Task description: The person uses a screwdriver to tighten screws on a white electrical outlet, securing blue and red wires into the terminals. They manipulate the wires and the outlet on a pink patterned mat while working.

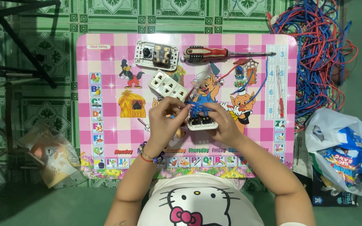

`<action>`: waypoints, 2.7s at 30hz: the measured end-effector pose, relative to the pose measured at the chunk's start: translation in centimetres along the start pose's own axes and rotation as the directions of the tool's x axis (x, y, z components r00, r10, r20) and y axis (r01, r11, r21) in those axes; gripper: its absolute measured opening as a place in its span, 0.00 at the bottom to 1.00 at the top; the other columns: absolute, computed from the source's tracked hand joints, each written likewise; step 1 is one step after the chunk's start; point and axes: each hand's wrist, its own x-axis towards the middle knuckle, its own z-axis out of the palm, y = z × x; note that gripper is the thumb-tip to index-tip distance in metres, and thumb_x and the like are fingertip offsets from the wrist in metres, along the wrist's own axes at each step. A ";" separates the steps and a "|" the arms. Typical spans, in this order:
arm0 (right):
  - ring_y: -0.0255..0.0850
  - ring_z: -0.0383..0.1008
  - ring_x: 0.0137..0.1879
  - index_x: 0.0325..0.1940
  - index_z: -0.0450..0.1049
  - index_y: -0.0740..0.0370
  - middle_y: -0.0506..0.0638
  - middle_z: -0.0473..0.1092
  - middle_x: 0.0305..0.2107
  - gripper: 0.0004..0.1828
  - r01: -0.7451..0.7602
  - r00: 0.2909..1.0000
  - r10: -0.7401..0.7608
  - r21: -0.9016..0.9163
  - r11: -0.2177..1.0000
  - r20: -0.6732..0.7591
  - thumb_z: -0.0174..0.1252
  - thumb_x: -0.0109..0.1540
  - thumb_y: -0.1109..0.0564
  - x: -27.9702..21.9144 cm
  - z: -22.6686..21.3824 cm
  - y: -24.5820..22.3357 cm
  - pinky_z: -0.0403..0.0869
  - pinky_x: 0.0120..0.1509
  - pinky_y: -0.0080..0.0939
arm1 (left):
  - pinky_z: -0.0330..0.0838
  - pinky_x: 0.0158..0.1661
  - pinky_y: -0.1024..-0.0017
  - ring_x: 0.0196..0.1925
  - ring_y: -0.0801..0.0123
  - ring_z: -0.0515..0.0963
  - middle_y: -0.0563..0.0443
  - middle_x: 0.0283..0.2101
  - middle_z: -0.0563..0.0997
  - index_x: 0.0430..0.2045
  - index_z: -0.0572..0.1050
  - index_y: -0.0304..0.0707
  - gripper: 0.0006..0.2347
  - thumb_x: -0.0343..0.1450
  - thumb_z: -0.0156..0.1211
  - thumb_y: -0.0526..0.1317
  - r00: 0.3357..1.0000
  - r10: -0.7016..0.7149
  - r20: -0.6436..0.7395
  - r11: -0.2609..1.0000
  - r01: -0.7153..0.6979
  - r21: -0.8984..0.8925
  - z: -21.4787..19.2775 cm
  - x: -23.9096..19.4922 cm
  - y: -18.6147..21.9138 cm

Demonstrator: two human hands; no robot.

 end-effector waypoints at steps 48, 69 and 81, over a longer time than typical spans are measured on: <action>0.74 0.75 0.44 0.45 0.72 0.74 0.72 0.72 0.37 0.20 -0.206 0.942 0.245 -0.183 0.961 0.227 0.61 0.65 0.50 -0.6 -1.4 -0.8 0.78 0.45 0.69 | 0.76 0.28 0.55 0.29 0.47 0.83 0.40 0.26 0.80 0.30 0.78 0.33 0.02 0.69 0.65 0.30 0.575 0.433 0.694 0.671 -0.720 0.178 8.7 6.3 9.0; 0.58 0.75 0.56 0.52 0.72 0.61 0.57 0.70 0.51 0.22 -0.012 0.999 0.013 -0.039 0.999 0.040 0.51 0.69 0.40 -1.0 -0.4 0.9 0.78 0.52 0.50 | 0.78 0.28 0.64 0.28 0.61 0.84 0.54 0.28 0.82 0.28 0.85 0.52 0.03 0.65 0.71 0.38 0.305 0.233 0.924 0.288 -0.929 0.234 17.4 14.1 -7.4; 0.58 0.75 0.57 0.52 0.72 0.60 0.56 0.70 0.54 0.18 -0.011 0.999 0.012 -0.034 0.999 0.033 0.57 0.67 0.45 -1.0 0.0 1.1 0.78 0.54 0.51 | 0.81 0.33 0.59 0.35 0.55 0.85 0.45 0.36 0.83 0.38 0.82 0.45 0.07 0.67 0.69 0.35 0.359 0.199 0.912 0.468 -0.852 0.233 14.1 14.6 -6.8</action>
